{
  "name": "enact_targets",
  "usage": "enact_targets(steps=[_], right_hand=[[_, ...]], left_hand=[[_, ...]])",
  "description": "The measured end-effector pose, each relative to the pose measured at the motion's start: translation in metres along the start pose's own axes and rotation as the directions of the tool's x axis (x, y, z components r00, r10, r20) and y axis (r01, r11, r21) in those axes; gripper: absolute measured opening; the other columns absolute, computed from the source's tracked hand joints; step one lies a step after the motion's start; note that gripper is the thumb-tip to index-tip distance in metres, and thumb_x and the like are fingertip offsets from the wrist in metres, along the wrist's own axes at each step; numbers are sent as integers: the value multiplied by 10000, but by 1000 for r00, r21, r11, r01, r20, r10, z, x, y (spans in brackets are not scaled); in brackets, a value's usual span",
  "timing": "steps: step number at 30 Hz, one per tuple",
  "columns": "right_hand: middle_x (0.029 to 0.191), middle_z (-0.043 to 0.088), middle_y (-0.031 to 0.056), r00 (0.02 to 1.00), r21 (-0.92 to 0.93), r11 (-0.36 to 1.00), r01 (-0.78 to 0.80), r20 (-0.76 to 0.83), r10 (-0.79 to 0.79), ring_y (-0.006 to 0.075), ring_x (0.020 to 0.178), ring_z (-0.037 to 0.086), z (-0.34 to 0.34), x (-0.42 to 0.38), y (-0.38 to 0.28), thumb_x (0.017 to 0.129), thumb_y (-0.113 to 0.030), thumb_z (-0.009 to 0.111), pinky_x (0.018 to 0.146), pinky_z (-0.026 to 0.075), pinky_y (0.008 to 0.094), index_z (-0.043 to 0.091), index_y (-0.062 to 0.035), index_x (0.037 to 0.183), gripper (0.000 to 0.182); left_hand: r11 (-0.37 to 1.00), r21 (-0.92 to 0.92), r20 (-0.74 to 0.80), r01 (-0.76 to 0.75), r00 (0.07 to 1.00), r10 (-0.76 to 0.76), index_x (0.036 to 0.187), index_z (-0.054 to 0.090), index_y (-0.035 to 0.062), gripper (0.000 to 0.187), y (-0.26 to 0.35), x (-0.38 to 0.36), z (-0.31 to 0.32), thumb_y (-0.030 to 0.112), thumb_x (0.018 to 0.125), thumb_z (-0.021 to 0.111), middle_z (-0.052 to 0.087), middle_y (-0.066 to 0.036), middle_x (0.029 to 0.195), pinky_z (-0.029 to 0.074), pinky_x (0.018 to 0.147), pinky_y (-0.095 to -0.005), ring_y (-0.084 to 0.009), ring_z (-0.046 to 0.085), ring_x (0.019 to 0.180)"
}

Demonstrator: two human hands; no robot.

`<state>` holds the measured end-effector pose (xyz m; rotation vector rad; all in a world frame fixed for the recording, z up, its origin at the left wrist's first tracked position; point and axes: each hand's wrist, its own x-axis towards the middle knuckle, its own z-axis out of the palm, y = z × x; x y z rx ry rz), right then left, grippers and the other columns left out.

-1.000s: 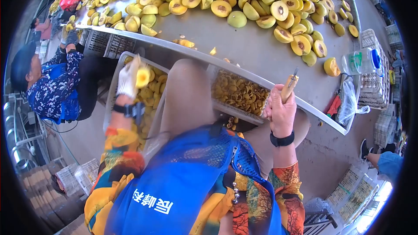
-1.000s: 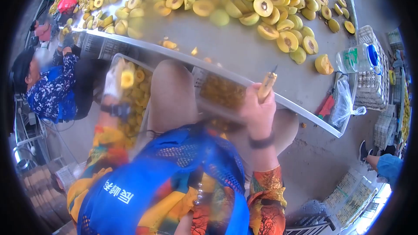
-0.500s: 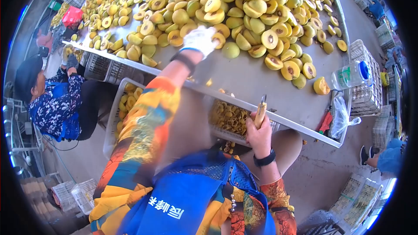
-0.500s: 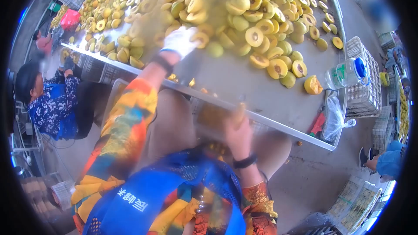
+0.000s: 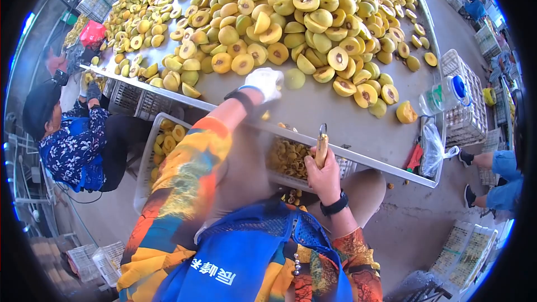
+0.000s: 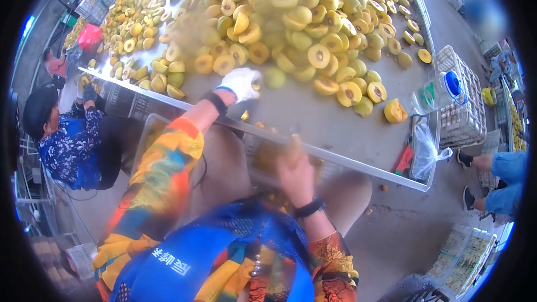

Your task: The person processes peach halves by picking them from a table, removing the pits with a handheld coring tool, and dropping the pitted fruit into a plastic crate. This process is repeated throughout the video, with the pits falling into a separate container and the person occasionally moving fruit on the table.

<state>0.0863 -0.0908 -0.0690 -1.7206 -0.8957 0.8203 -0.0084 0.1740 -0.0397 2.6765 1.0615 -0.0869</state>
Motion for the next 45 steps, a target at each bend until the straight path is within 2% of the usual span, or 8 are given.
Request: enact_targets(steps=[11, 15, 20, 22, 26, 28, 37, 45], right_hand=[[670, 544, 36, 975, 579, 789, -203, 197, 106, 58, 365, 392, -1, 43, -75, 883, -173, 566, 339, 353, 212, 424, -42, 1177, 352], [666, 531, 21, 980, 724, 661, -197, 125, 154, 61, 364, 388, 13, 37, -76, 886, -166, 560, 340, 358, 218, 439, -58, 1158, 317], [707, 573, 89, 990, 287, 958, -2, -132, 42, 202, 471, 489, 31, 31, -74, 875, -252, 564, 446, 418, 304, 443, -41, 1103, 333], [739, 610, 168, 951, -229, 960, 162, -223, -214, 347, 579, 595, 30, 27, -73, 848, -320, 597, 549, 476, 390, 440, -18, 1065, 404], [738, 601, 220, 993, -289, 952, -106, 16, 115, 430, 740, 586, 17, 8, -83, 830, -328, 611, 630, 469, 420, 480, -4, 975, 378], [763, 603, 231, 994, -241, 966, -95, 34, 106, 433, 766, 584, 20, 2, -79, 835, -301, 604, 635, 464, 432, 488, 1, 945, 342], [762, 589, 269, 989, -185, 973, -137, 24, 144, 455, 773, 572, 29, -8, -81, 834, -199, 565, 637, 455, 464, 463, 8, 940, 254], [741, 572, 290, 988, -194, 975, -104, 94, 124, 468, 752, 561, 34, -17, -78, 789, -91, 530, 652, 451, 481, 449, 16, 913, 184]], left_hand=[[745, -327, -362, -581, 806, 469, 1371, 298, 87, 854, 74, -92, -56, 155, 640, 733, 279, -196, 1403, 476, 875, -370, -361, 507, 1107], [22, -938, -345, -345, 939, -1, 1320, 339, 39, 725, 87, -107, -30, 249, 736, 715, 412, -140, 1290, 466, 875, -354, -267, 539, 1052], [-763, -646, 304, 3, 918, -253, 1121, 500, 37, 357, 107, -103, -7, 317, 901, 531, 578, -119, 1024, 492, 758, -337, -225, 578, 895], [-822, -568, 328, 43, 928, -178, 1144, 496, 28, 367, 97, -99, 0, 303, 902, 528, 582, -123, 1021, 492, 757, -335, -226, 584, 878], [-246, -957, -22, -154, 884, -467, 1108, 521, 21, 383, 78, -87, 39, 346, 906, 522, 589, -91, 963, 495, 765, -303, -187, 583, 872], [-508, -853, 96, -116, 923, -372, 1128, 513, 6, 373, 95, -100, -5, 311, 912, 521, 589, -97, 979, 494, 778, -300, -188, 583, 877], [-333, -933, -1, -136, 926, -377, 1108, 551, -7, 285, 105, -103, -2, 198, 914, 512, 596, -91, 1010, 478, 741, -274, -144, 568, 871], [-468, -871, 309, 148, 906, -289, 934, 596, 10, 261, 98, -104, -14, 265, 886, 566, 600, -67, 825, 455, 593, -241, -125, 547, 696]])
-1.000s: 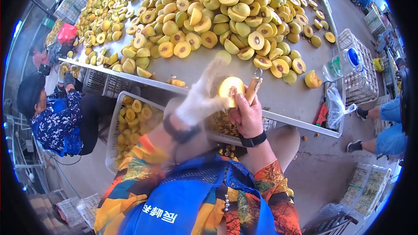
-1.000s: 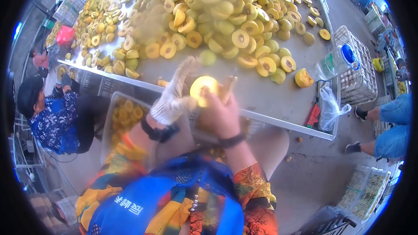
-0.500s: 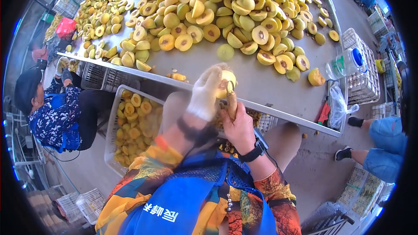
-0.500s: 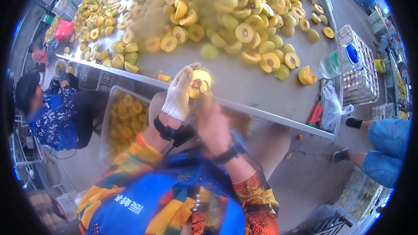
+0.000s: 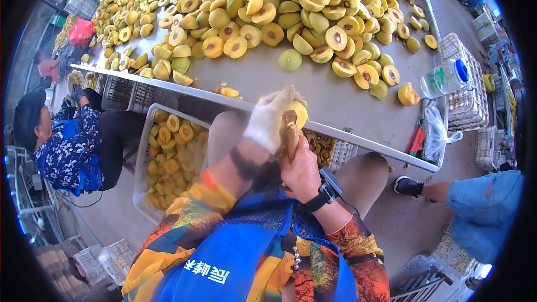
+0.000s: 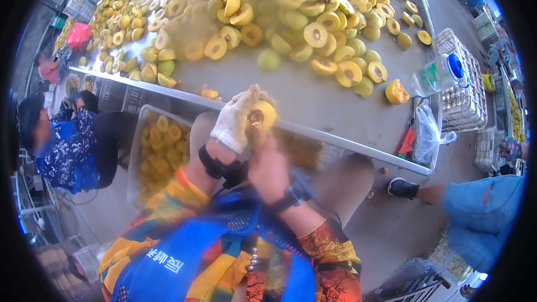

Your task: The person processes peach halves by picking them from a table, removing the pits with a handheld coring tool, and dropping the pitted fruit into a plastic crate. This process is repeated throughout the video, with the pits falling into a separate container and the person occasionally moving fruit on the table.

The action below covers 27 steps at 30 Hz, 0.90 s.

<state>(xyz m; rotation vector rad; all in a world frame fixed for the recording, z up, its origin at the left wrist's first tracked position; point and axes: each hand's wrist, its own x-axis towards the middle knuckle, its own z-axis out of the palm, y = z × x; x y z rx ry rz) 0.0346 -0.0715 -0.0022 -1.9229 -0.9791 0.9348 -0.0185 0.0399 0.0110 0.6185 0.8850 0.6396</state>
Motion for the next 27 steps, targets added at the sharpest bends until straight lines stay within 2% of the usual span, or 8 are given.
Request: enact_targets(steps=[4, 6, 12, 15, 20, 23, 26, 27], right_hand=[[735, 571, 288, 994, -109, 991, 79, 85, -70, 466, 745, 561, -8, 5, 2, 778, -83, 531, 656, 461, 464, 457, 16, 927, 194], [714, 572, 275, 986, -104, 986, 133, 118, -121, 449, 721, 578, -10, 9, 4, 775, -87, 536, 654, 469, 452, 462, 15, 934, 202], [661, 553, 94, 953, 41, 970, 240, 183, -243, 197, 527, 565, -10, 17, 19, 792, -87, 527, 512, 468, 346, 468, -25, 934, 165], [633, 494, 35, 882, 255, 939, -232, 462, 93, 101, 407, 454, -20, 20, 10, 811, -69, 484, 389, 405, 274, 458, -56, 943, 135], [560, 401, -3, 720, 545, 579, -606, 686, 107, 45, 334, 325, -23, 15, 3, 846, -35, 463, 320, 335, 220, 445, -67, 967, 126], [540, 363, -15, 629, 645, 252, -722, 763, -152, 38, 324, 305, -20, 18, 18, 871, -43, 458, 304, 314, 211, 440, -64, 990, 122], [524, 333, -27, 663, 782, -14, -624, 520, -538, 32, 319, 298, -10, 18, 33, 891, -69, 447, 291, 298, 204, 436, -63, 1009, 119], [519, 324, -31, 661, 815, -105, -569, 378, -648, 31, 318, 296, -9, 18, 34, 896, -79, 443, 288, 294, 202, 435, -63, 1014, 119]], left_hand=[[999, 26, -55, 37, 998, -35, 876, 609, 6, 308, 6, 4, -1, 314, 865, 595, 598, -71, 774, 448, 575, -251, -135, 544, 650], [977, 194, -64, -86, 993, 100, 843, 618, -1, 333, 4, 4, -1, 331, 862, 596, 603, -64, 755, 447, 578, -251, -127, 541, 638], [986, 160, 100, -51, 994, 35, 821, 637, -10, 309, 9, 11, -8, 297, 844, 627, 615, -56, 743, 445, 577, -237, -106, 547, 643], [968, 205, 111, -143, 986, 122, 820, 638, -10, 273, 4, 14, -8, 262, 839, 638, 621, -60, 749, 448, 582, -239, -106, 552, 650], [977, 168, 112, -133, 987, 116, 836, 622, 1, 259, -2, 17, -11, 259, 848, 629, 625, -79, 775, 466, 591, -266, -134, 569, 665], [999, 29, 112, -34, 993, 31, 871, 585, 13, 271, 2, 12, -7, 283, 861, 608, 619, -88, 789, 478, 584, -290, -166, 583, 678], [953, -302, -27, 6, 1000, -15, 916, 524, 33, 315, -8, 25, -3, 347, 890, 546, 607, -96, 786, 495, 554, -333, -213, 599, 674], [987, -148, -38, -68, 997, 63, 943, 530, 30, 329, -7, 22, -7, 356, 908, 506, 605, -93, 827, 497, 609, -313, -193, 595, 707]])
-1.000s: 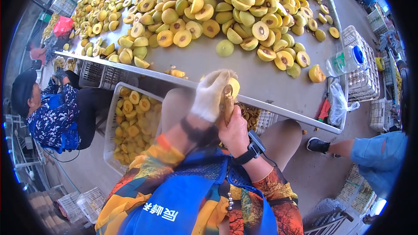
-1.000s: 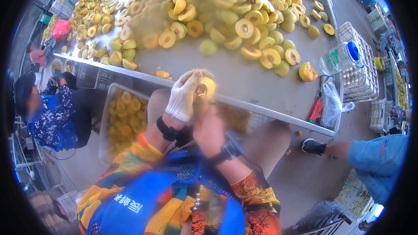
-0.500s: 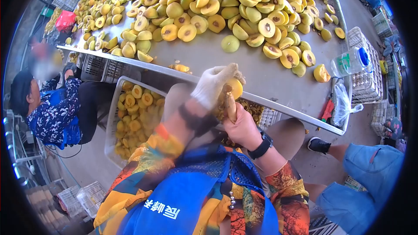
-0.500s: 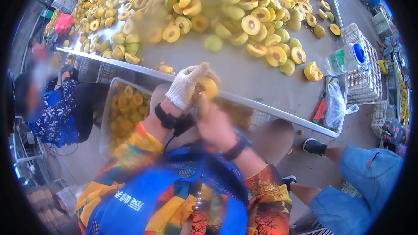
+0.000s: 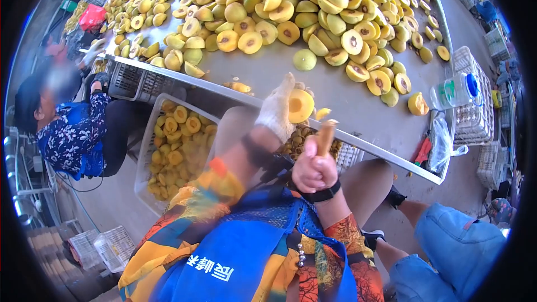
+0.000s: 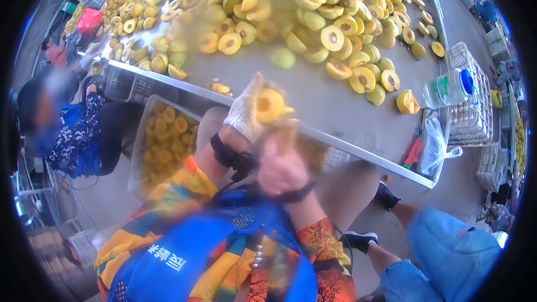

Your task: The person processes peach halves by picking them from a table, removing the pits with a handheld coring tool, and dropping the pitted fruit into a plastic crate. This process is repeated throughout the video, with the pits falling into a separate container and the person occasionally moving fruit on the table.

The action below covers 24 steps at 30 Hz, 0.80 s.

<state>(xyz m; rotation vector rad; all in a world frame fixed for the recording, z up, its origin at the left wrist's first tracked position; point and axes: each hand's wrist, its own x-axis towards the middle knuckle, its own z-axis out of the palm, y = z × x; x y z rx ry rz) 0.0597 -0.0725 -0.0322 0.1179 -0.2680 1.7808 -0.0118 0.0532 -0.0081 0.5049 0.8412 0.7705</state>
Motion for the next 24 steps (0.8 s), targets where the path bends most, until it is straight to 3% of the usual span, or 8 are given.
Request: enact_targets(steps=[3, 4, 5, 6, 11, 14, 19, 24], right_hand=[[520, 420, 6, 919, -611, 756, -233, -393, -34, 86, 343, 387, 10, -3, -18, 882, -132, 500, 320, 346, 229, 473, -54, 945, 104], [532, 483, 50, 841, -824, 332, -460, -524, -135, 144, 357, 444, 12, -1, -21, 862, -148, 535, 342, 376, 272, 489, -43, 914, 125], [615, 565, 148, 918, -853, -384, -353, -237, -317, 282, 473, 539, 4, -6, -23, 790, -172, 622, 470, 441, 357, 516, -18, 883, 209], [650, 557, 201, 852, -704, -490, -515, -359, -381, 361, 573, 552, 2, -12, -25, 738, -185, 660, 574, 454, 392, 526, -8, 936, 298], [698, 580, 53, 719, -772, -217, -598, -396, -572, 131, 638, 552, -16, -36, -32, 764, -130, 651, 626, 460, 282, 551, -20, 944, 233], [733, 560, 30, 703, -766, -173, -620, -444, -555, 96, 674, 514, -35, -43, -26, 776, -130, 646, 649, 448, 258, 554, -28, 933, 208], [707, 590, 67, 758, -806, -200, -557, -395, -518, 123, 652, 559, -37, -17, -9, 774, -141, 645, 634, 461, 275, 567, -21, 943, 221], [676, 593, 77, 724, -787, -144, -599, -457, -516, 138, 630, 573, -11, 2, -5, 773, -147, 649, 613, 462, 280, 570, -23, 937, 221]], left_hand=[[997, 73, -83, -14, 996, 20, 1022, 533, 8, 363, 12, -2, -10, 348, 947, 430, 603, -90, 912, 505, 749, -284, -161, 599, 804], [982, 116, -72, -147, 985, 156, 982, 541, 10, 357, 16, -3, -13, 354, 926, 466, 607, -97, 878, 502, 664, -290, -175, 605, 748], [948, 154, -59, -278, 955, 290, 943, 548, 11, 354, 19, -8, -18, 360, 906, 501, 612, -104, 844, 500, 579, -296, -189, 611, 693], [944, 186, -120, -273, 947, 298, 921, 568, 6, 349, 30, -15, -21, 351, 894, 525, 619, -100, 837, 500, 558, -282, -176, 613, 672], [743, 652, -165, -148, 929, 330, 846, 641, -18, 315, 87, -40, -117, 295, 851, 607, 634, -35, 797, 447, 559, -199, -80, 580, 662], [-376, 921, 89, 101, 886, 455, 862, 664, 78, 349, 115, -50, -142, 410, 758, 636, 655, -83, 829, 475, 658, -324, -212, 619, 782], [-499, 858, 432, -121, 696, 573, 991, 611, 137, 415, 133, 39, -96, 448, 716, 624, 623, -74, 873, 479, 713, -383, -265, 597, 843], [-804, 591, 492, 59, 764, 417, 1119, 496, 127, 567, 102, 149, -65, 342, 639, 708, 617, -124, 873, 490, 727, -395, -279, 607, 868]])
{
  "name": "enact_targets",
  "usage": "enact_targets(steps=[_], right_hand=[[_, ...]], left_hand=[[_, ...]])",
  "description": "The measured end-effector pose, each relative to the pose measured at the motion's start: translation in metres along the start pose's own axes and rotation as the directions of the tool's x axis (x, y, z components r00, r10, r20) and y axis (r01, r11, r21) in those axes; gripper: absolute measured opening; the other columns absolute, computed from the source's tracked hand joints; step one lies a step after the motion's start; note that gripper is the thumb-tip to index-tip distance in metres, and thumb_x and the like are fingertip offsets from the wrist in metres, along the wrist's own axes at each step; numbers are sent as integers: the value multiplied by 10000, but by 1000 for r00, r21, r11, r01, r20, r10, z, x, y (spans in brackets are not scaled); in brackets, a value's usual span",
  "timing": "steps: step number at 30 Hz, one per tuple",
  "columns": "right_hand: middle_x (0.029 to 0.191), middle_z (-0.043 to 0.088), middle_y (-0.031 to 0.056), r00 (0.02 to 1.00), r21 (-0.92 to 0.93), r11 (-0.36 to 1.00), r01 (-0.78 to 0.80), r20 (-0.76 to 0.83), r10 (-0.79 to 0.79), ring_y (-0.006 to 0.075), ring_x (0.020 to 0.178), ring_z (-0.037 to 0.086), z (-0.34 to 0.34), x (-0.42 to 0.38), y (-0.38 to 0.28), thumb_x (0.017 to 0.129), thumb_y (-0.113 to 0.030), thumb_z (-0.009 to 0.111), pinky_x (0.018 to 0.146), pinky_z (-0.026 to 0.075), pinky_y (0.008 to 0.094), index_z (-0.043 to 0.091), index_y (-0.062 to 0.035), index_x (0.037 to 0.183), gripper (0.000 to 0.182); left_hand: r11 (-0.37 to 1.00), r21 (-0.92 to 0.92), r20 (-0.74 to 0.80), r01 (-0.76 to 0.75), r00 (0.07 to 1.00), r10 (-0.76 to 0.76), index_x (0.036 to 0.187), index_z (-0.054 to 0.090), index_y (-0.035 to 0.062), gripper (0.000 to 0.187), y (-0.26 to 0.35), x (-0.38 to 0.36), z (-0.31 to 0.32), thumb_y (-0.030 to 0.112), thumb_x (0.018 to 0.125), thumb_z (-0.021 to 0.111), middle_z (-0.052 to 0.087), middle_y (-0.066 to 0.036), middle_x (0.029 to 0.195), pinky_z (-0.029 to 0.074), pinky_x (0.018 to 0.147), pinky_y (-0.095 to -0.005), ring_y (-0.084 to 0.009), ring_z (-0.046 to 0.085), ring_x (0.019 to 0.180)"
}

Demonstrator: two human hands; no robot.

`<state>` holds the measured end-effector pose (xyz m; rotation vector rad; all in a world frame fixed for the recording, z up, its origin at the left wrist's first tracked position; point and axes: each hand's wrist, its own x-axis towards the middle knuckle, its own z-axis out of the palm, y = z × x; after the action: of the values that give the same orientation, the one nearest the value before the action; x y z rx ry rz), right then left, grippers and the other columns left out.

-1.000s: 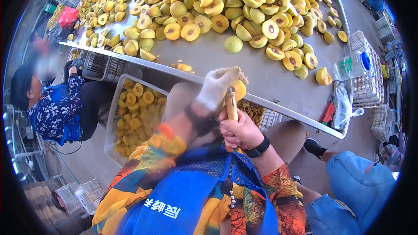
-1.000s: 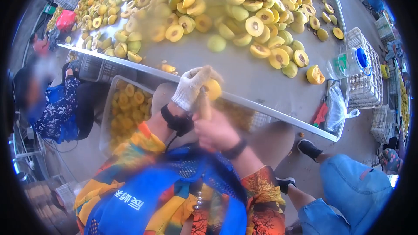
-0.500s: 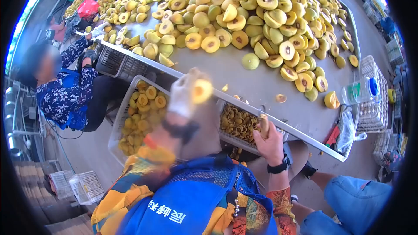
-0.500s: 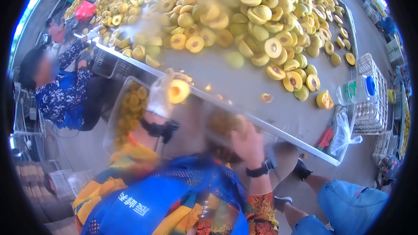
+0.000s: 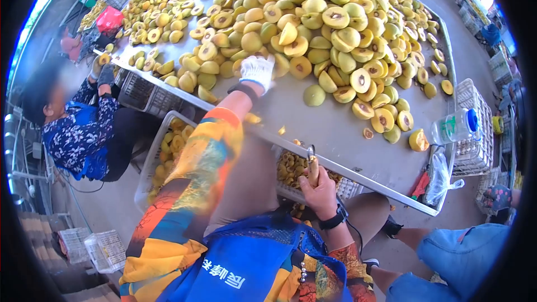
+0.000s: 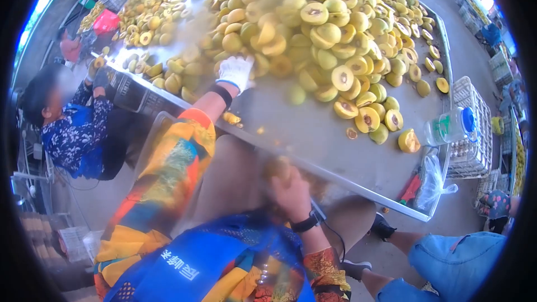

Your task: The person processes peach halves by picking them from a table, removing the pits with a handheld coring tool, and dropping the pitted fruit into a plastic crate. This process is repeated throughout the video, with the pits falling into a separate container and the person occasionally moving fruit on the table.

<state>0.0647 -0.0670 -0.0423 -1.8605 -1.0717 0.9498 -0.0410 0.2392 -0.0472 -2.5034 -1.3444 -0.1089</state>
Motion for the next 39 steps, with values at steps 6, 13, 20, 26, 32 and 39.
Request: enact_targets(steps=[6, 13, 20, 26, 32, 39], right_hand=[[690, 606, 78, 990, -14, 997, 76, -122, -77, 154, 634, 593, 1, 13, 5, 782, -181, 653, 633, 479, 290, 553, -26, 1007, 291], [799, 600, 65, 905, 107, 910, 401, -204, -374, 122, 630, 571, 16, 67, -10, 813, -222, 644, 603, 478, 251, 420, -23, 1202, 491], [717, 569, 62, 988, 841, 533, -92, 9, 157, 82, 436, 471, 2, 60, -36, 891, -81, 499, 365, 380, 231, 373, -71, 1224, 356], [729, 607, 141, 960, 166, 983, 76, -277, -27, 258, 489, 565, 29, 59, -16, 856, -207, 577, 445, 447, 329, 420, -57, 1141, 358], [754, 602, 255, 987, -162, 983, 82, -125, -103, 443, 727, 594, 13, 24, -35, 825, -211, 601, 606, 475, 450, 435, -31, 1115, 381], [720, 576, 277, 998, -136, 991, 0, -56, -7, 458, 708, 568, 13, 13, -40, 826, -158, 565, 584, 457, 475, 452, 0, 946, 229]], left_hand=[[942, -286, 333, 174, 940, -72, 1131, 490, 69, 557, 5, -3, -33, 290, 667, 702, 608, -153, 984, 486, 750, -406, -279, 602, 948], [150, -883, 468, 444, 823, 320, 1273, 432, 3, 722, 39, -69, -104, 334, 712, 742, 602, -138, 1065, 464, 814, -287, -182, 571, 975], [-654, -652, 445, 385, 892, 81, 1206, 478, 5, 445, 68, -112, -84, 287, 879, 587, 581, -76, 1034, 465, 790, -287, -156, 549, 935], [-842, -351, 723, 409, 690, 33, 1044, 578, 53, 342, 104, -113, -81, 360, 902, 528, 585, -41, 967, 436, 841, -275, -151, 542, 942], [-830, -448, 668, 332, 741, -64, 1024, 586, 25, 296, 98, -115, -78, 280, 874, 591, 598, -65, 906, 491, 695, -275, -161, 581, 800], [-736, -623, 574, 265, 794, -199, 1003, 604, -14, 261, 112, -120, -98, 173, 827, 653, 621, -70, 835, 475, 608, -248, -139, 587, 714]])
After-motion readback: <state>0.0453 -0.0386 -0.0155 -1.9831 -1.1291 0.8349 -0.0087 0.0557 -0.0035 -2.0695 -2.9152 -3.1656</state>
